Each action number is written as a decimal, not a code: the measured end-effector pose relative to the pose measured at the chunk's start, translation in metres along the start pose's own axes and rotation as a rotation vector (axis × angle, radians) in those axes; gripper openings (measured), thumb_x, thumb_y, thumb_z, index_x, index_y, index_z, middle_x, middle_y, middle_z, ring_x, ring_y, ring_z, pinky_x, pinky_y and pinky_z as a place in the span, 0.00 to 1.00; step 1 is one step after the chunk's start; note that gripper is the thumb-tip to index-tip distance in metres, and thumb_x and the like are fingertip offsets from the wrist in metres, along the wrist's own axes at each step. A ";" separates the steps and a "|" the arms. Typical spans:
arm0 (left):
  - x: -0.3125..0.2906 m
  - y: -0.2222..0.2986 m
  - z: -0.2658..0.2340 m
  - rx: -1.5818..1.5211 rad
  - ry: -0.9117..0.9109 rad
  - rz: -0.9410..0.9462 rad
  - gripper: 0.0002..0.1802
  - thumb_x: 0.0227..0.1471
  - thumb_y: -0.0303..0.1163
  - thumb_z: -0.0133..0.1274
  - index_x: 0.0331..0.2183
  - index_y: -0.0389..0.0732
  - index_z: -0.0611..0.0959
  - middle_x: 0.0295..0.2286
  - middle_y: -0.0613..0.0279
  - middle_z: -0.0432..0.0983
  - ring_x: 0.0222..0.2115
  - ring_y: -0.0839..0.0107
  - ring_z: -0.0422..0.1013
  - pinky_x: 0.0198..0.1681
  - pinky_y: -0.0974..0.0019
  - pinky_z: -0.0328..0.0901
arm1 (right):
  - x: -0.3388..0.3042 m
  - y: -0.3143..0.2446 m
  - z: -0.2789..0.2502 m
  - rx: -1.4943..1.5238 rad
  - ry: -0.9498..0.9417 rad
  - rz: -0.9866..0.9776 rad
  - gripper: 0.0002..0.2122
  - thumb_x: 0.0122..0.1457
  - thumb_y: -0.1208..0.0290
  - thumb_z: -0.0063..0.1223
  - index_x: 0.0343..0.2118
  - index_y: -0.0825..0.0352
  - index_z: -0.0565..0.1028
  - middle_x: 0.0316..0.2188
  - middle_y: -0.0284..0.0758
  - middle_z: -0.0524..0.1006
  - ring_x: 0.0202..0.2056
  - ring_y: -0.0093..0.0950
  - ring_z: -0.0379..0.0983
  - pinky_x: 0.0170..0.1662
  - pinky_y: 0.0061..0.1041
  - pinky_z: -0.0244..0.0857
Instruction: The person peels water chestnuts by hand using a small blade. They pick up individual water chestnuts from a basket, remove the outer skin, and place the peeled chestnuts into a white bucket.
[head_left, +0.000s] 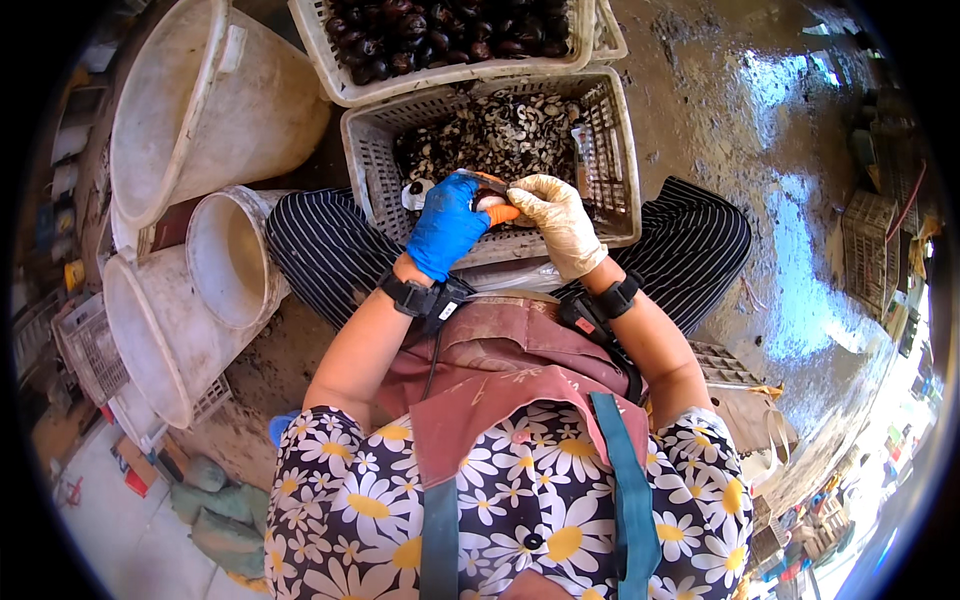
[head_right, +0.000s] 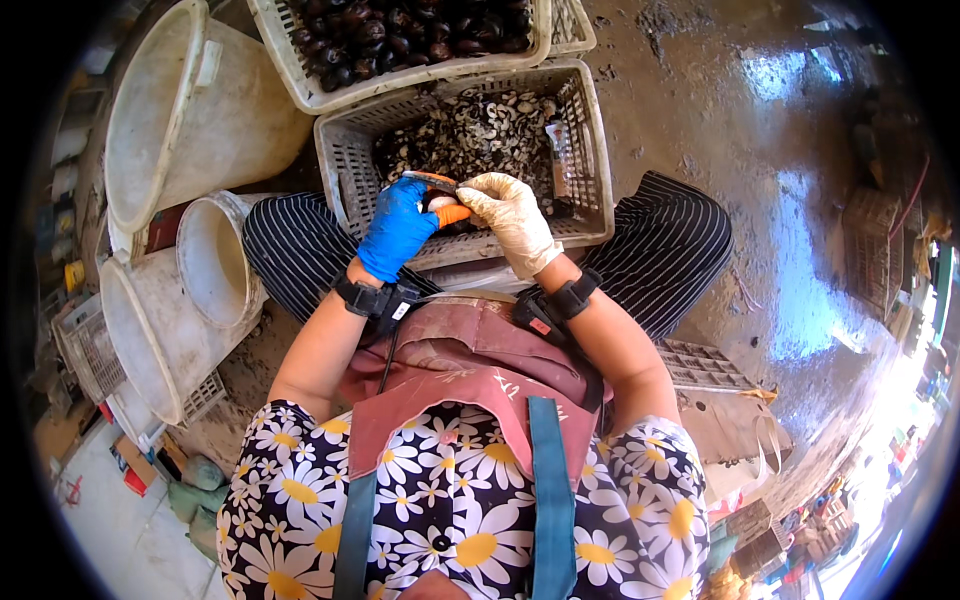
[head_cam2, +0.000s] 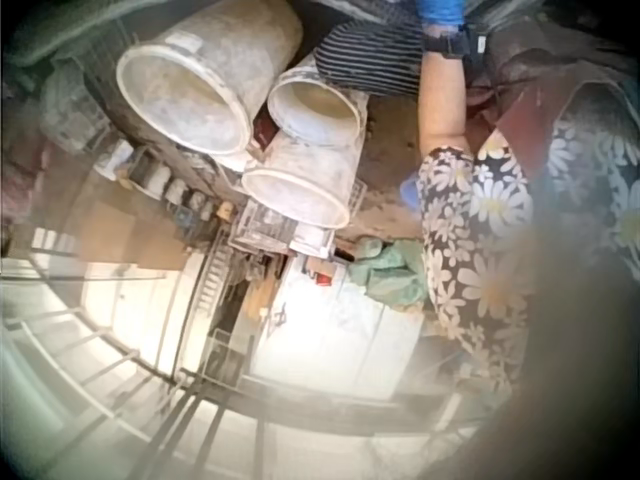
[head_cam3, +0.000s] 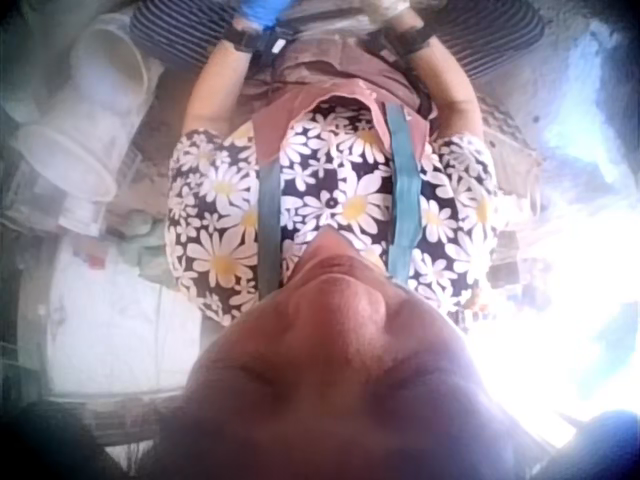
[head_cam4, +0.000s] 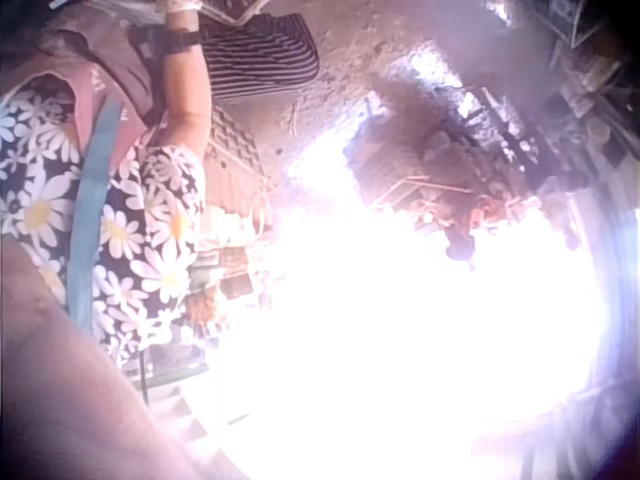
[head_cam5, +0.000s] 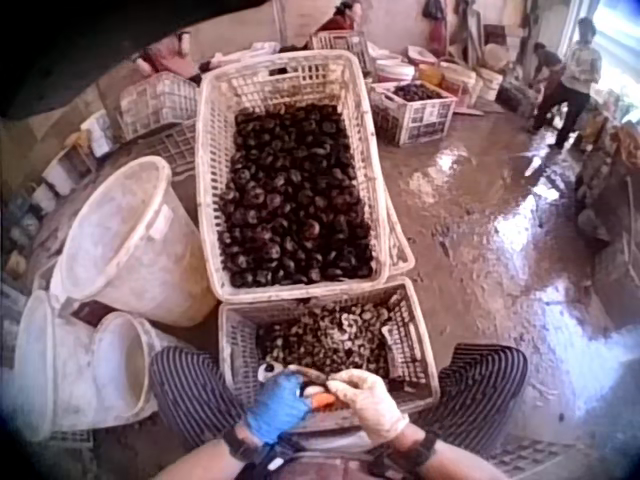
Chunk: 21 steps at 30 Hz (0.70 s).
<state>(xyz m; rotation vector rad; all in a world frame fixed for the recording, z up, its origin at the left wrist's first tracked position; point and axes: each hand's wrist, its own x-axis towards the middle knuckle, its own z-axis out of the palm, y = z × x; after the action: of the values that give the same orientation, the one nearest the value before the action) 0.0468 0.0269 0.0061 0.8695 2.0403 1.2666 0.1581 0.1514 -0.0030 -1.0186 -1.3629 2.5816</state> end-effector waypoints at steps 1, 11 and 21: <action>0.000 0.000 -0.001 0.017 -0.013 -0.002 0.17 0.38 0.32 0.65 0.34 0.38 0.81 0.28 0.58 0.78 0.28 0.71 0.73 0.33 0.69 0.67 | 0.000 0.000 0.001 -0.008 0.000 0.006 0.06 0.56 0.71 0.54 0.33 0.66 0.75 0.27 0.26 0.75 0.26 0.13 0.68 0.29 0.13 0.61; -0.005 -0.032 0.003 -0.342 -0.107 -0.192 0.19 0.43 0.35 0.63 0.38 0.36 0.79 0.30 0.63 0.77 0.29 0.76 0.71 0.33 0.73 0.65 | 0.001 0.003 0.004 0.122 -0.069 0.041 0.06 0.57 0.70 0.53 0.33 0.65 0.74 0.27 0.27 0.75 0.26 0.14 0.68 0.29 0.13 0.63; 0.004 -0.013 0.020 -0.501 -0.097 -0.386 0.18 0.54 0.36 0.52 0.47 0.43 0.75 0.39 0.69 0.74 0.37 0.79 0.70 0.35 0.77 0.65 | 0.010 0.014 -0.009 0.264 -0.014 0.120 0.05 0.58 0.71 0.52 0.34 0.65 0.71 0.26 0.26 0.71 0.23 0.14 0.65 0.26 0.15 0.63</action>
<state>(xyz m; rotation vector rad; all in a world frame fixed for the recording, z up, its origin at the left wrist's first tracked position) 0.0563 0.0366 -0.0144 0.2820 1.6011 1.3856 0.1589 0.1523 -0.0220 -1.0680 -0.9541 2.7621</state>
